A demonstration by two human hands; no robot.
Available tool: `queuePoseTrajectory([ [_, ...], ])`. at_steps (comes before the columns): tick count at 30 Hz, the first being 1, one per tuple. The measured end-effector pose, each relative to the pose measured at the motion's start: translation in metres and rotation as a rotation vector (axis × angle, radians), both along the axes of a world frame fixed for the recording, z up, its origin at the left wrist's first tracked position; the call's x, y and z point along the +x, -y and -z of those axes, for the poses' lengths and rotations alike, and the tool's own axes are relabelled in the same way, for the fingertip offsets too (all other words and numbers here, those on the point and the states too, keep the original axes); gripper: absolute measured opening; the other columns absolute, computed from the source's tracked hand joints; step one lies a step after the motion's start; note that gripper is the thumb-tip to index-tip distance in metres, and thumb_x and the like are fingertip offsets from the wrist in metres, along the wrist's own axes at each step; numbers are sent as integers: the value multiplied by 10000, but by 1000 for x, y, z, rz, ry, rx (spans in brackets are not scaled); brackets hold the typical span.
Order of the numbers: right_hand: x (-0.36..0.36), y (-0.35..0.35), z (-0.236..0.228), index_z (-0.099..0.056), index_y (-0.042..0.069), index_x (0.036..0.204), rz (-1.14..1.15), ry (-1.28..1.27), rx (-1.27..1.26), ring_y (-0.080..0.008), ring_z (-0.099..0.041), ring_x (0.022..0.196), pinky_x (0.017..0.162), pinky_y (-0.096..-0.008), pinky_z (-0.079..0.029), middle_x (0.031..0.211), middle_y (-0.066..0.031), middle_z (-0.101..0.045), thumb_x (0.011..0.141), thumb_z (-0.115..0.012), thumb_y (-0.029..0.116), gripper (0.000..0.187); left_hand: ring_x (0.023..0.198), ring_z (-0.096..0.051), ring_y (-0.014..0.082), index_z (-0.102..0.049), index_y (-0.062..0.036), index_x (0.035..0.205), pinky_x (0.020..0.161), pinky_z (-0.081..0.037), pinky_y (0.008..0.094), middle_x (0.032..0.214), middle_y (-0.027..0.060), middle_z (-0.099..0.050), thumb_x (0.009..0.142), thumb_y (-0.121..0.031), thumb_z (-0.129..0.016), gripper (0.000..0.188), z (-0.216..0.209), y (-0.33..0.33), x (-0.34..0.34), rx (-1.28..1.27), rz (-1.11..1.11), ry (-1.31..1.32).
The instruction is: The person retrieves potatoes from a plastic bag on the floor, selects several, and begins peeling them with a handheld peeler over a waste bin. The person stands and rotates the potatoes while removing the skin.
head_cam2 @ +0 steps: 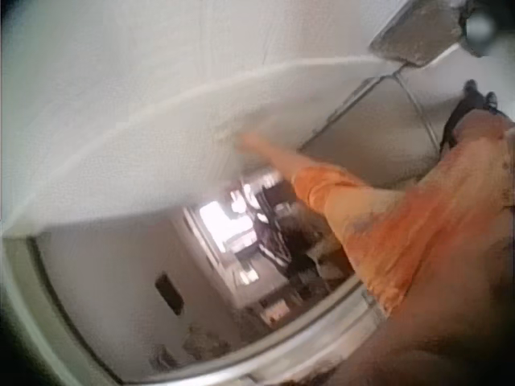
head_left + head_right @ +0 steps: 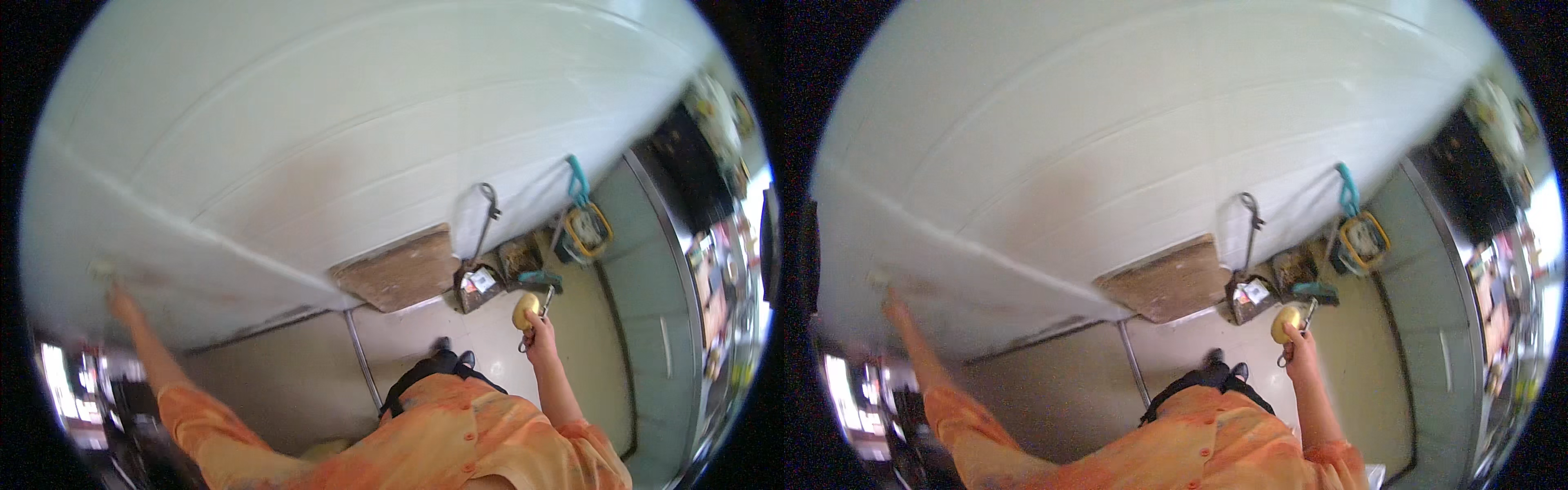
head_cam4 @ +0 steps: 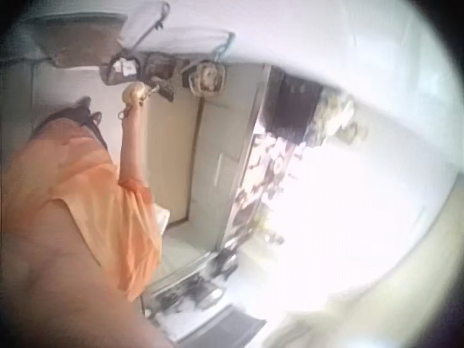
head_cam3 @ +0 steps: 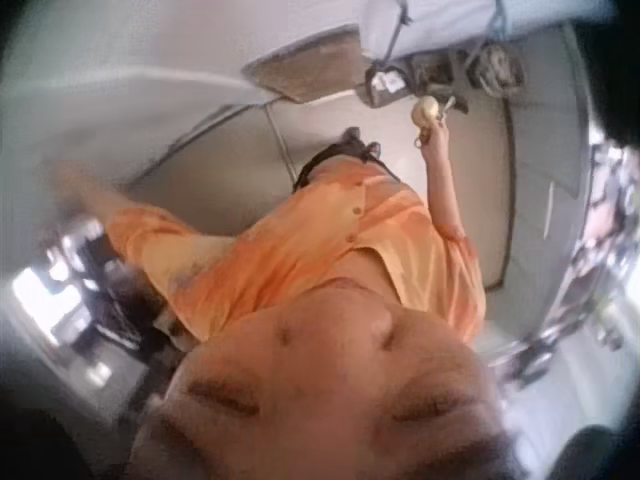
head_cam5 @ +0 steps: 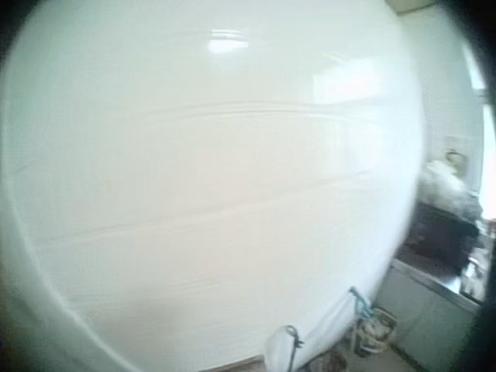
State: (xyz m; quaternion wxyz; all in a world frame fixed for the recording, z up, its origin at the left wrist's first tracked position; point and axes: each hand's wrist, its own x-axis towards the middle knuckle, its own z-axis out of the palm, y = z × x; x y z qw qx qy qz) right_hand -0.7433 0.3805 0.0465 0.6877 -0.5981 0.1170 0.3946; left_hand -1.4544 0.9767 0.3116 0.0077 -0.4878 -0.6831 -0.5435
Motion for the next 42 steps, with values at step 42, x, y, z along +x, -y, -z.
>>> queuePoseTrajectory([
  [42,-37,96,-61,-456,35,1286,364,166,143,-48,-407,585,491,-213,-305,780,18,-490,765,-787,370,703,1027,-594,207,-405,-90,1337,801,-501,338,1202,91,-557,986,-359,-491,450,241,474,614,-1590,1795,456],
])
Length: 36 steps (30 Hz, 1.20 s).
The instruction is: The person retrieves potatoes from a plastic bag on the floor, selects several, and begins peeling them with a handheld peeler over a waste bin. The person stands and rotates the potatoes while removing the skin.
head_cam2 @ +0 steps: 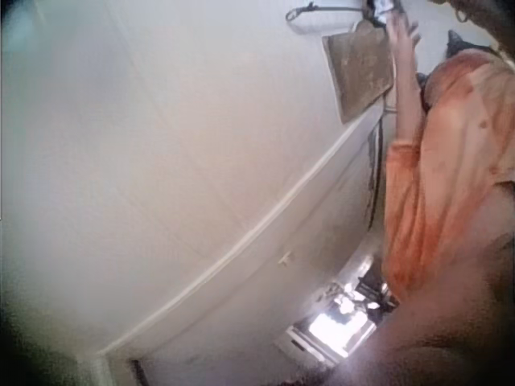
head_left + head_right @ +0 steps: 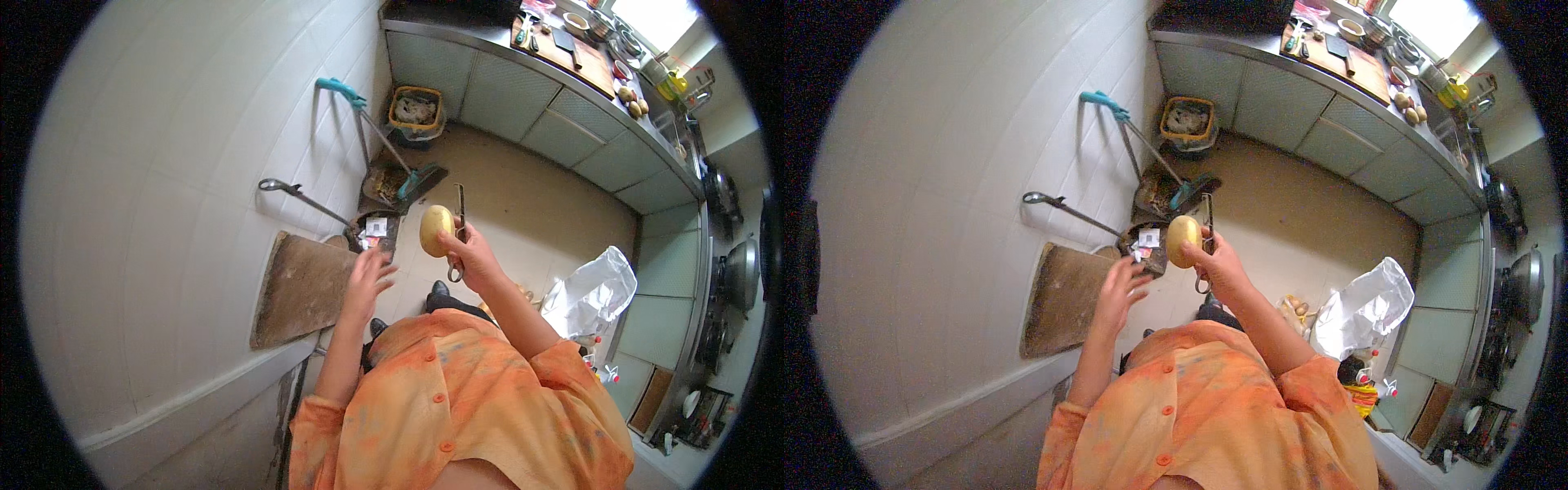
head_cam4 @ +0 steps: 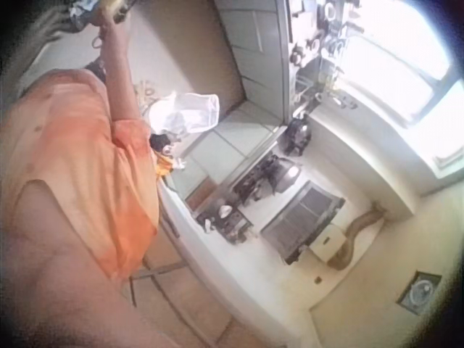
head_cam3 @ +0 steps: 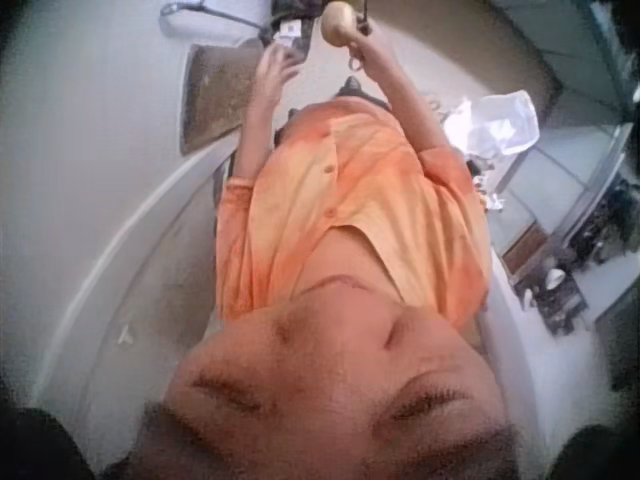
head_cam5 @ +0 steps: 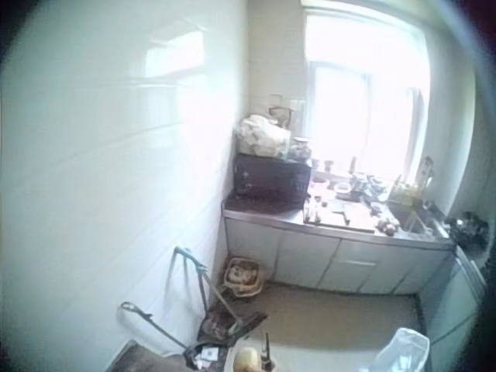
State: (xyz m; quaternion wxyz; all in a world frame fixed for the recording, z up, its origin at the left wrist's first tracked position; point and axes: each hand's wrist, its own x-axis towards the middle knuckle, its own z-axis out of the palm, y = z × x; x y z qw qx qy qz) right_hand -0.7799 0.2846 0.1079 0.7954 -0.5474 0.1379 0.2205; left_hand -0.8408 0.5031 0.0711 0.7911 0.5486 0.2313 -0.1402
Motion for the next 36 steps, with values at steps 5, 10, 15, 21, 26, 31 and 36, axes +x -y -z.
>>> queuePoseTrajectory([
  [5,35,39,-21,-447,23,1300,-82,126,-76,-60,-473,663,508,-208,-347,888,-17,-550,802,-747,418,703,1008,-592,183,-436,-119,1294,773,-538,381,1195,61,-553,1000,-431,-416,429,-53,105,96,-321,213,63],
  [10,78,86,-18,-473,63,1282,-112,77,-37,-41,-470,544,496,-183,-392,751,-4,-572,1010,-463,253,332,926,-627,223,-517,-108,1211,698,-534,354,1093,73,-613,994,-429,-422,399,-35,148,147,-559,111,-21],
  [15,119,115,-8,-558,84,1147,76,432,-649,-162,-594,559,526,-290,-476,851,-66,-682,974,-506,210,221,722,-633,221,-553,-101,1142,547,-479,279,964,78,-641,989,-486,-385,447,-17,164,209,-400,43,-171],
  [21,203,131,0,-614,133,1016,-118,995,-1116,-247,-651,694,584,-360,-506,816,-58,-663,835,-661,183,194,694,-617,160,-575,-101,1123,490,-443,251,918,71,-656,994,-517,-338,495,-5,179,304,-461,34,-138],
  [26,307,132,-14,-621,145,948,-201,1164,-1236,-203,-601,649,543,-335,-475,707,-16,-571,771,-683,173,190,728,-621,151,-588,-105,1110,523,-458,275,919,74,-662,991,-520,-352,492,-19,178,386,-414,-8,-134],
  [31,386,128,-18,-625,147,941,-298,1218,-1140,-193,-585,627,529,-329,-464,684,-9,-549,748,-687,172,205,699,-610,162,-590,-96,1099,500,-436,285,904,79,-658,986,-517,-372,487,-15,172,445,-442,-139,-109],
  [36,459,123,-12,-624,109,919,-419,1287,-1016,-226,-575,604,529,-341,-460,662,-40,-542,722,-689,82,209,667,-602,180,-582,-81,1092,467,-416,264,888,109,-648,975,-515,-400,485,-25,174,491,-389,-356,-165],
])
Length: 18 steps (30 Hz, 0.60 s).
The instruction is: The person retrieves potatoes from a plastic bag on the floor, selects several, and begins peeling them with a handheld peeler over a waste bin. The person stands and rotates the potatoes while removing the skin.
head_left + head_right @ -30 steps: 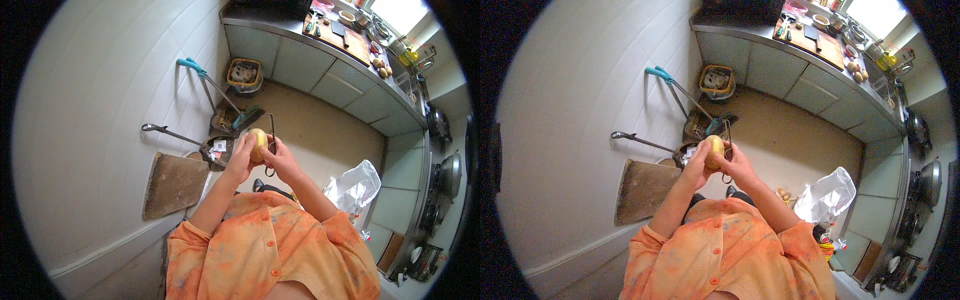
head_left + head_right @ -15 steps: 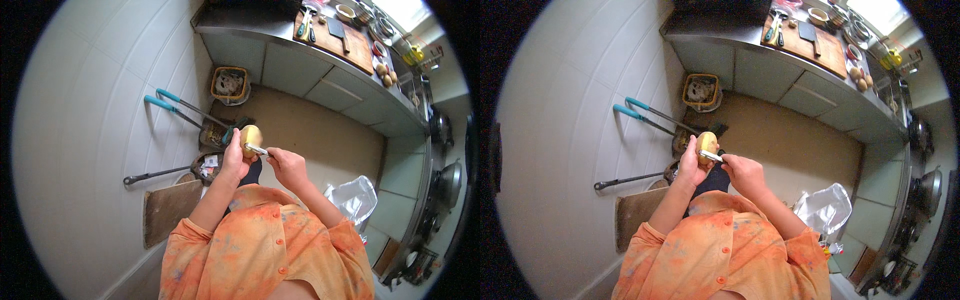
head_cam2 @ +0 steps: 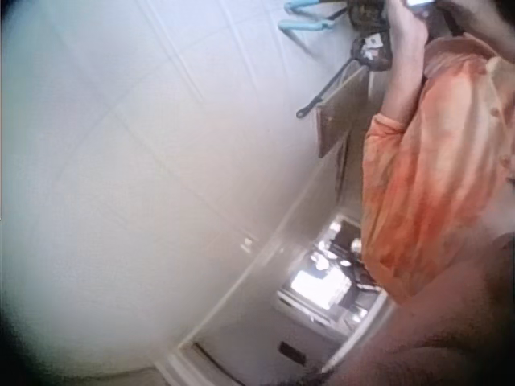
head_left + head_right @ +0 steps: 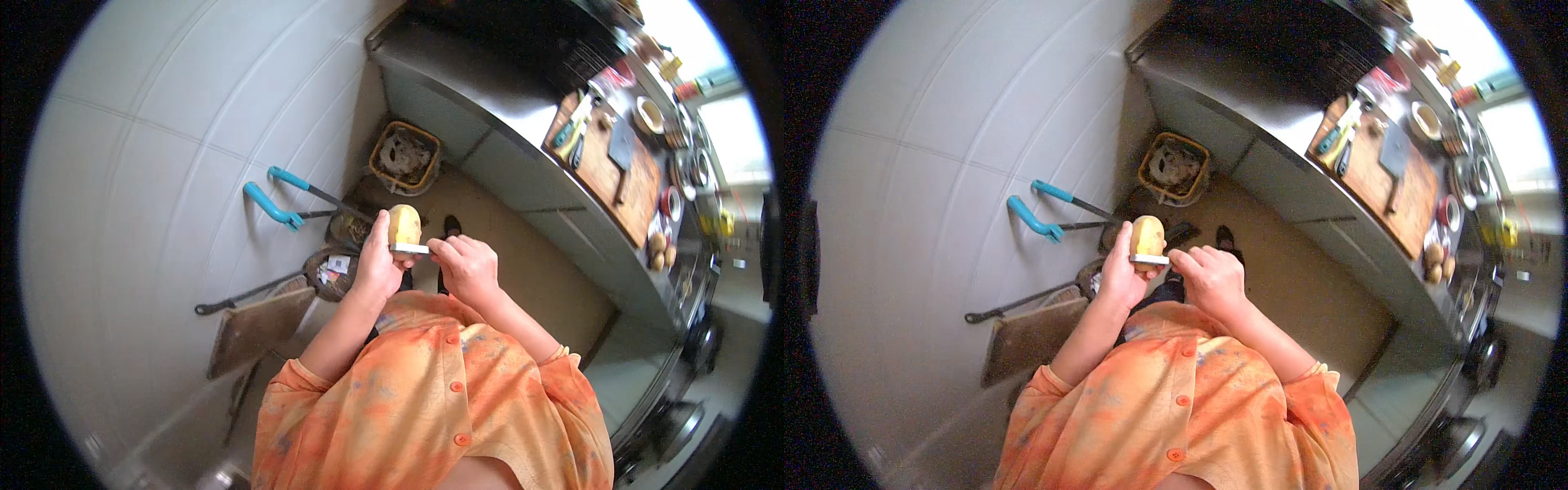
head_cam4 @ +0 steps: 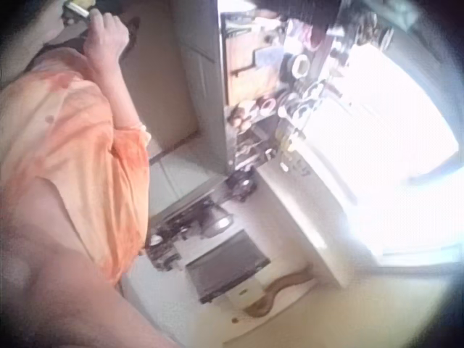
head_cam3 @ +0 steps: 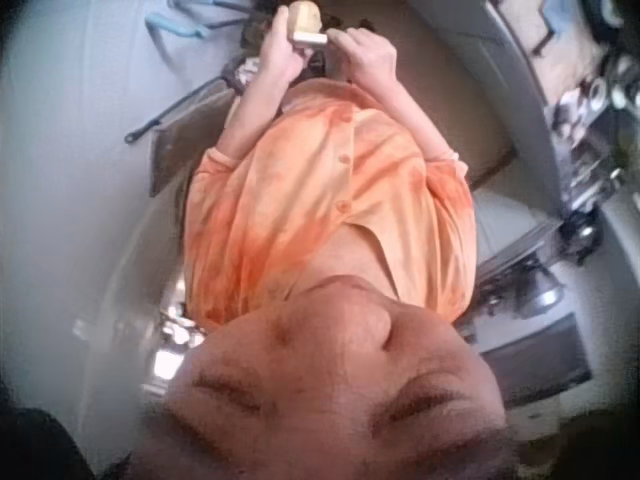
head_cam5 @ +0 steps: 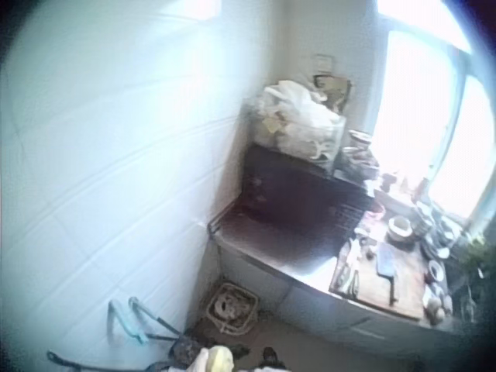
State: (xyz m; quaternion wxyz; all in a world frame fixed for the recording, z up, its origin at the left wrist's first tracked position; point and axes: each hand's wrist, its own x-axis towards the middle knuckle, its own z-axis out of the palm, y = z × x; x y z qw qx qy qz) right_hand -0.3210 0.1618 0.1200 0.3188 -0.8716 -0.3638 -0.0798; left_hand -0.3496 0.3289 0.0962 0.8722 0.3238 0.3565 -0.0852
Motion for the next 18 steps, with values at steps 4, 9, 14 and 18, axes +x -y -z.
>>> queuePoseTrajectory([
  [4,63,-8,5,-620,101,906,-176,-37,49,-231,-575,612,530,-351,-459,663,-44,-539,729,-680,81,189,609,-575,178,-555,-69,1071,443,-402,253,856,85,-626,981,-488,-410,452,-8,2,30,6,-197,-11],
  [9,118,-13,5,-615,94,913,-357,-144,99,-254,-590,639,550,-364,-471,687,-64,-563,743,-674,82,180,536,-552,176,-539,-70,1050,413,-380,242,815,77,-605,995,-447,-405,404,-16,11,53,104,-361,-19],
  [14,171,-19,44,-621,125,1043,-227,-360,-93,-330,-642,753,641,-402,-503,823,-115,-656,892,-583,196,171,515,-564,181,-575,-63,1048,369,-344,240,809,85,-626,982,-460,-415,433,-18,28,56,161,-300,-31],
  [18,211,-23,70,-608,171,1102,-138,-611,-239,-329,-657,812,690,-426,-511,873,-129,-681,952,-503,329,242,592,-590,196,-572,-66,1100,446,-406,253,861,95,-640,981,-486,-392,472,-19,23,65,1,-296,62],
])
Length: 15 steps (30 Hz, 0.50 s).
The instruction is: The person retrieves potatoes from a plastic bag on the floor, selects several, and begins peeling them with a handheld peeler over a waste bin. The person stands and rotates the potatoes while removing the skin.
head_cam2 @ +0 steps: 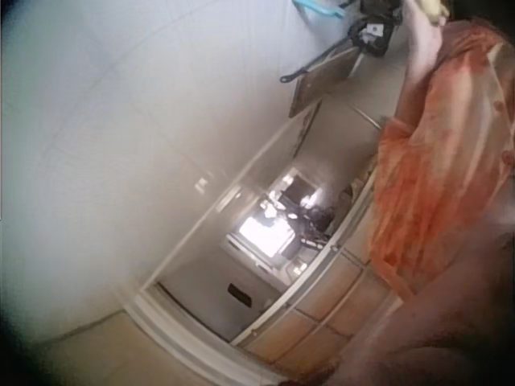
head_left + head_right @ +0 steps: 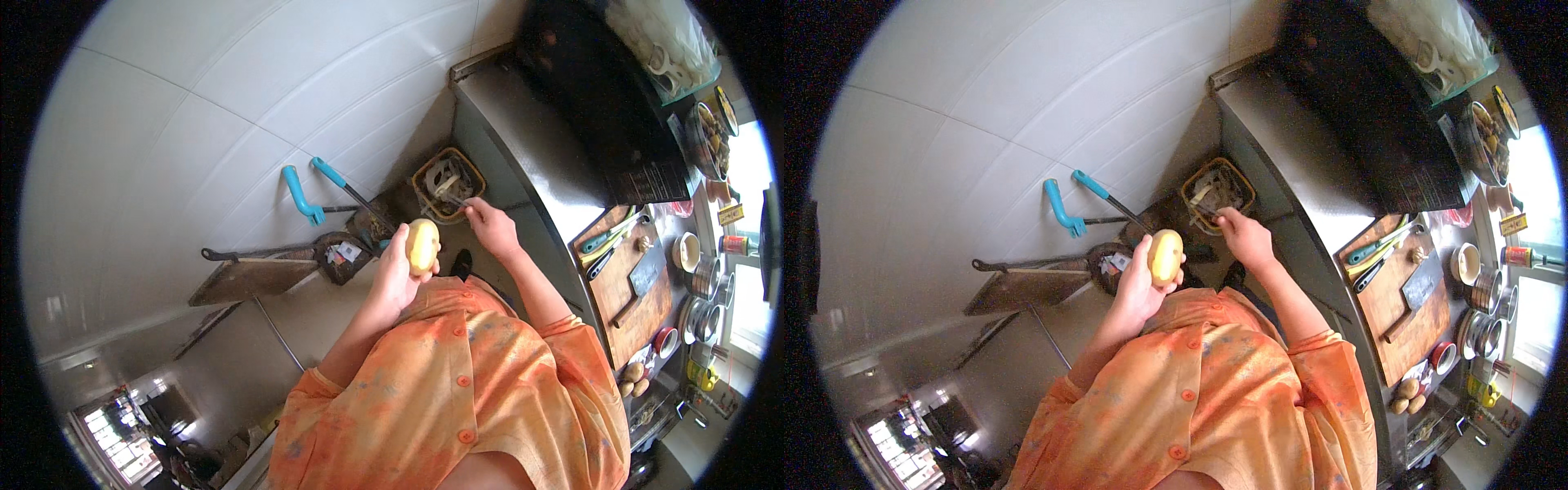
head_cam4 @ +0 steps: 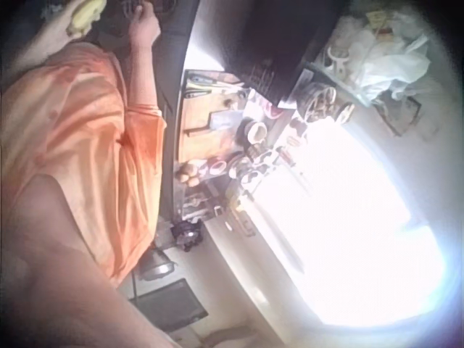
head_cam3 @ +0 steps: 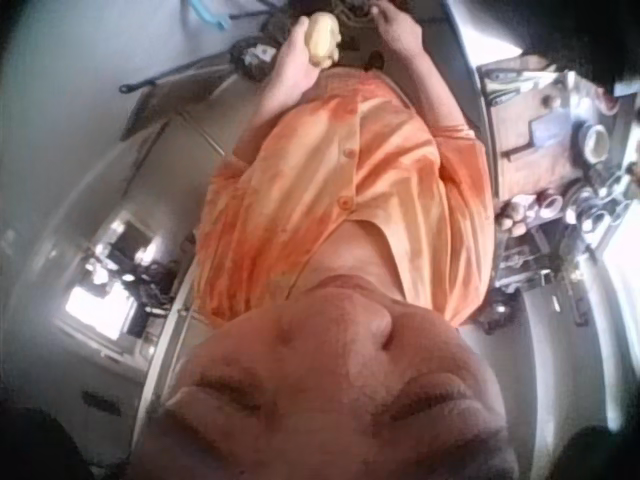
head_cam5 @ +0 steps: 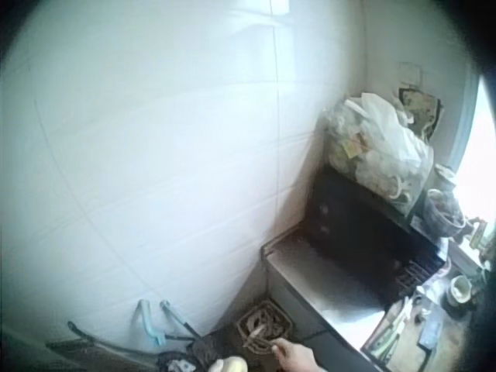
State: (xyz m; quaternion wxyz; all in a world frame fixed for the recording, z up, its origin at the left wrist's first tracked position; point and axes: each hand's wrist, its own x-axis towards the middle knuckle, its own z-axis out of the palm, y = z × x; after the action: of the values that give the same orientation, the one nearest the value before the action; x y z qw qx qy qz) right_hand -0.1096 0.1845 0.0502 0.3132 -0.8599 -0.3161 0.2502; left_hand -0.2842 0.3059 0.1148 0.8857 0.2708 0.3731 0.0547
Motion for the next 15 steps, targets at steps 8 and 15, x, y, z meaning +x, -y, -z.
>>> queuePoseTrajectory([
  [8,-57,-13,-87,-608,109,1062,-20,118,339,-303,-651,740,631,-372,-512,821,-112,-656,895,-603,202,191,698,-602,165,-579,-98,1097,526,-445,269,880,72,-635,952,-578,-405,531,-3,-35,4,-79,-105,85],
  [15,-95,-15,-100,-634,110,952,-227,493,391,-230,-592,606,525,-350,-468,674,-42,-564,750,-690,110,210,637,-590,167,-585,-90,1060,477,-423,271,826,72,-633,953,-528,-445,473,-4,-35,0,-90,-64,45],
])
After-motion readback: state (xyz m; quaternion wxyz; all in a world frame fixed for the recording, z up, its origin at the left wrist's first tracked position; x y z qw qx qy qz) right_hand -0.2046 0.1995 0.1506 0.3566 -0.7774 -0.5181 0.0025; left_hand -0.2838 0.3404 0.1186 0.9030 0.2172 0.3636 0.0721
